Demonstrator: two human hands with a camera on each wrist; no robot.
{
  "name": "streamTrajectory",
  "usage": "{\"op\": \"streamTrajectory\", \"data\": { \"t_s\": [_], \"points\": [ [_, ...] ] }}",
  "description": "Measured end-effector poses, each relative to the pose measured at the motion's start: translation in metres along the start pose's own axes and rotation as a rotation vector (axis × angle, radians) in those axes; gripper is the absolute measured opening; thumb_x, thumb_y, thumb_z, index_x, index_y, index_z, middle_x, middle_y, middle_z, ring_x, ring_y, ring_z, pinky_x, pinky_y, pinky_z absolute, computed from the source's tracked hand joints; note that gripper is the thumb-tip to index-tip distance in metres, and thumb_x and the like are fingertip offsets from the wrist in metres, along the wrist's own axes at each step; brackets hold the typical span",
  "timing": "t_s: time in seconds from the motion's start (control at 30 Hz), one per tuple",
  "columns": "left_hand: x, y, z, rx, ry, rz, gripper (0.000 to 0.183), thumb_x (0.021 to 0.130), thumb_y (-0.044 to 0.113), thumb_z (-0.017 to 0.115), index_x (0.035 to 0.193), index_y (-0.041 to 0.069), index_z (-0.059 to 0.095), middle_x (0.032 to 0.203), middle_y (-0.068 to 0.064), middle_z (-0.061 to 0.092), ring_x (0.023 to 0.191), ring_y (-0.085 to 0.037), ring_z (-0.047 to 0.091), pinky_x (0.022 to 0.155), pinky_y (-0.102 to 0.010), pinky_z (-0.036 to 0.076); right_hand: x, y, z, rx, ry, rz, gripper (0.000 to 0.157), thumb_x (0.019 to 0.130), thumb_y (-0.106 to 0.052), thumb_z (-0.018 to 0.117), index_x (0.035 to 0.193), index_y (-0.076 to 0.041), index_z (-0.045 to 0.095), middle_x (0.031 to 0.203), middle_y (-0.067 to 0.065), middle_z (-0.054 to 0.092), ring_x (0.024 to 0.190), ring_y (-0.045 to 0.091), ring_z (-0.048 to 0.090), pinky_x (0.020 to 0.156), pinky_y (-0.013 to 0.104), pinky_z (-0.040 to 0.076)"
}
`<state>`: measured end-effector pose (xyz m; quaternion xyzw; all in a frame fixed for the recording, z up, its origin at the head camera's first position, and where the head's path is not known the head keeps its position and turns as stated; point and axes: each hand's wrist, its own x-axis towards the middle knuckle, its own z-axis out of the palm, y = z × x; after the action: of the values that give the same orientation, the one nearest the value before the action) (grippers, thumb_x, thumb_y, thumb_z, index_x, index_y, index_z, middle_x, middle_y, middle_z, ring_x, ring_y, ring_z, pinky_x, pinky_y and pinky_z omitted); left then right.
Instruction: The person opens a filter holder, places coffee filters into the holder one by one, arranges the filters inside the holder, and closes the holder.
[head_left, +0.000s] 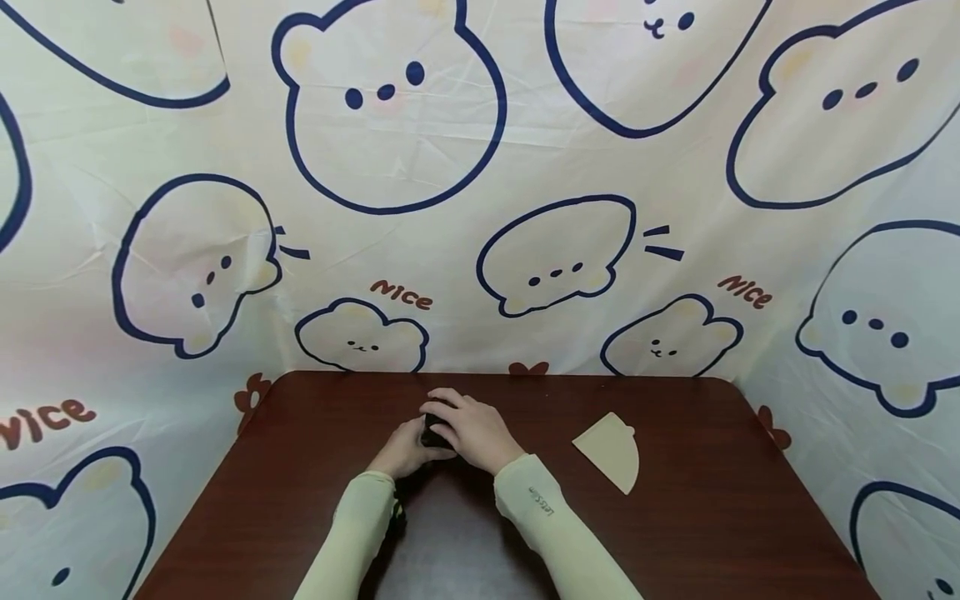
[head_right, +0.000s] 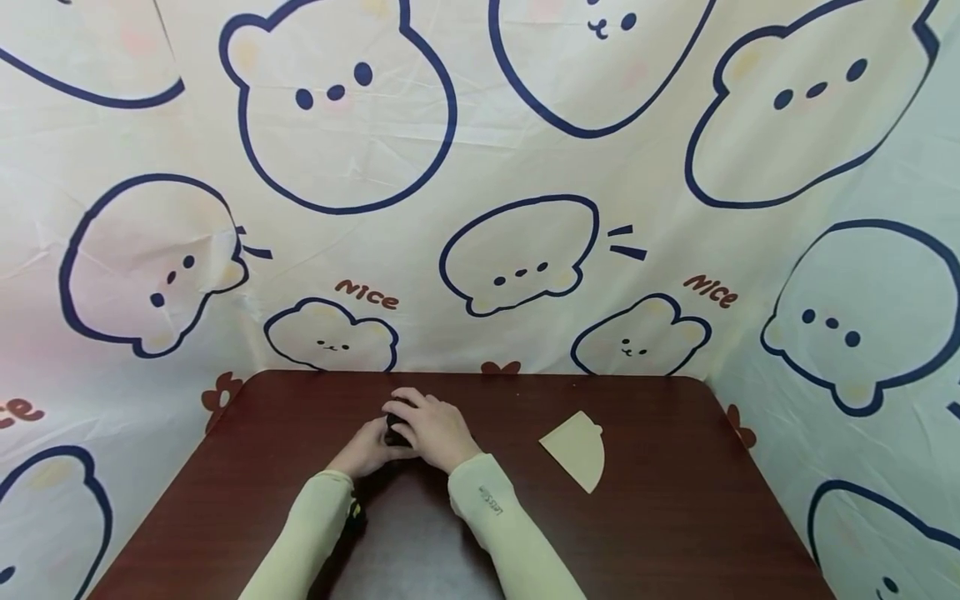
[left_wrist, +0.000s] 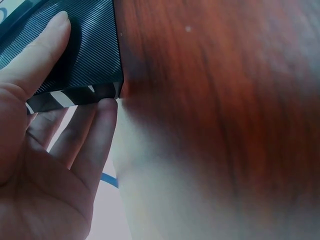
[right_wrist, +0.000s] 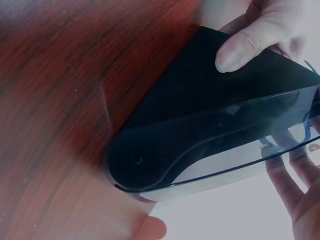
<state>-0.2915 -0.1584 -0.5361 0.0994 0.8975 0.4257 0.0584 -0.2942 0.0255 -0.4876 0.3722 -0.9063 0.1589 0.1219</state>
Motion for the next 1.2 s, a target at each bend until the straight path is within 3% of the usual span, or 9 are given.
{"op": "streamTrajectory", "data": {
  "t_s": [0.13, 0.27, 0.47, 0.57, 0.73, 0.83, 1.0, 1.07, 1.2],
  "points": [
    [0.001, 0.000, 0.001, -0.012, -0.005, 0.009, 0.060, 0.085, 0.028, 0.088, 0.138, 0.014, 0.065, 0.134, -0.009, 0.068, 0.102, -0.024, 0.069, 0.097, -0.049, 0.053, -0.003, 0.006, 0.000, 0.018, 0.029, 0.004, 0.037, 0.107, -0.037, 0.057, 0.145, -0.034, 0.058, 0.155, -0.010, 0.049, 0.124, 0.016, 0.063, 0.087, 0.037, 0.059],
    [0.002, 0.000, 0.000, -0.039, -0.018, 0.038, 0.048, 0.084, 0.023, 0.088, 0.128, 0.015, 0.068, 0.112, -0.005, 0.074, 0.070, -0.017, 0.066, 0.078, -0.038, 0.055, -0.009, 0.012, -0.007, 0.065, 0.038, 0.037, 0.039, 0.107, -0.037, 0.057, 0.146, -0.035, 0.057, 0.157, -0.011, 0.046, 0.129, 0.014, 0.061, 0.090, 0.038, 0.059],
    [0.000, 0.001, 0.001, -0.039, -0.041, -0.001, 0.053, 0.087, 0.026, 0.086, 0.134, 0.017, 0.064, 0.119, -0.007, 0.072, 0.080, -0.015, 0.067, 0.089, -0.044, 0.055, -0.023, 0.023, -0.021, 0.123, 0.077, 0.088, 0.046, 0.106, -0.034, 0.061, 0.151, -0.037, 0.052, 0.160, -0.012, 0.044, 0.095, 0.010, 0.067, 0.074, 0.027, 0.056],
    [-0.001, 0.002, 0.001, -0.050, -0.051, -0.021, 0.053, 0.088, 0.026, 0.085, 0.136, 0.017, 0.063, 0.116, -0.010, 0.072, 0.073, -0.016, 0.068, 0.093, -0.048, 0.054, -0.029, 0.028, -0.026, 0.141, 0.105, 0.096, 0.048, 0.105, -0.033, 0.063, 0.151, -0.036, 0.052, 0.161, -0.011, 0.044, 0.080, 0.007, 0.063, 0.068, 0.023, 0.052],
    [0.000, 0.002, 0.001, -0.026, -0.033, -0.013, 0.047, 0.088, 0.027, 0.085, 0.129, 0.018, 0.066, 0.111, -0.004, 0.072, 0.073, -0.014, 0.064, 0.090, -0.045, 0.054, -0.037, 0.036, -0.036, 0.179, 0.143, 0.113, 0.047, 0.104, -0.033, 0.065, 0.150, -0.034, 0.055, 0.160, -0.007, 0.047, 0.075, 0.005, 0.061, 0.070, 0.023, 0.053],
    [0.000, 0.002, 0.001, -0.024, -0.038, -0.014, 0.045, 0.088, 0.029, 0.085, 0.126, 0.017, 0.066, 0.114, -0.006, 0.071, 0.076, -0.015, 0.064, 0.091, -0.045, 0.054, -0.045, 0.042, -0.043, 0.193, 0.153, 0.146, 0.048, 0.103, -0.033, 0.066, 0.149, -0.035, 0.055, 0.159, -0.009, 0.047, 0.085, 0.007, 0.066, 0.078, 0.027, 0.057],
    [-0.001, 0.001, 0.000, -0.010, -0.036, -0.057, 0.076, 0.087, 0.033, 0.086, 0.149, 0.006, 0.052, 0.137, -0.019, 0.064, 0.081, -0.015, 0.065, 0.099, -0.051, 0.053, -0.059, 0.055, -0.052, 0.241, 0.180, 0.202, 0.049, 0.100, -0.032, 0.070, 0.148, -0.035, 0.058, 0.157, -0.009, 0.051, 0.125, 0.017, 0.065, 0.096, 0.038, 0.058],
    [-0.001, 0.000, 0.000, -0.012, -0.039, -0.081, 0.092, 0.086, 0.034, 0.086, 0.158, 0.003, 0.039, 0.136, -0.021, 0.064, 0.077, -0.015, 0.065, 0.100, -0.051, 0.052, -0.066, 0.062, -0.055, 0.267, 0.198, 0.221, 0.049, 0.099, -0.033, 0.072, 0.147, -0.035, 0.059, 0.156, -0.008, 0.053, 0.132, 0.019, 0.062, 0.099, 0.041, 0.057],
    [-0.001, -0.002, 0.001, -0.026, -0.057, -0.097, 0.100, 0.087, 0.034, 0.085, 0.162, 0.000, 0.029, 0.118, -0.017, 0.068, 0.068, -0.017, 0.063, 0.100, -0.050, 0.051, -0.084, 0.079, -0.056, 0.263, 0.227, 0.260, 0.051, 0.098, -0.037, 0.073, 0.147, -0.033, 0.060, 0.153, -0.007, 0.056, 0.130, 0.020, 0.063, 0.098, 0.044, 0.057]
  ]
}}
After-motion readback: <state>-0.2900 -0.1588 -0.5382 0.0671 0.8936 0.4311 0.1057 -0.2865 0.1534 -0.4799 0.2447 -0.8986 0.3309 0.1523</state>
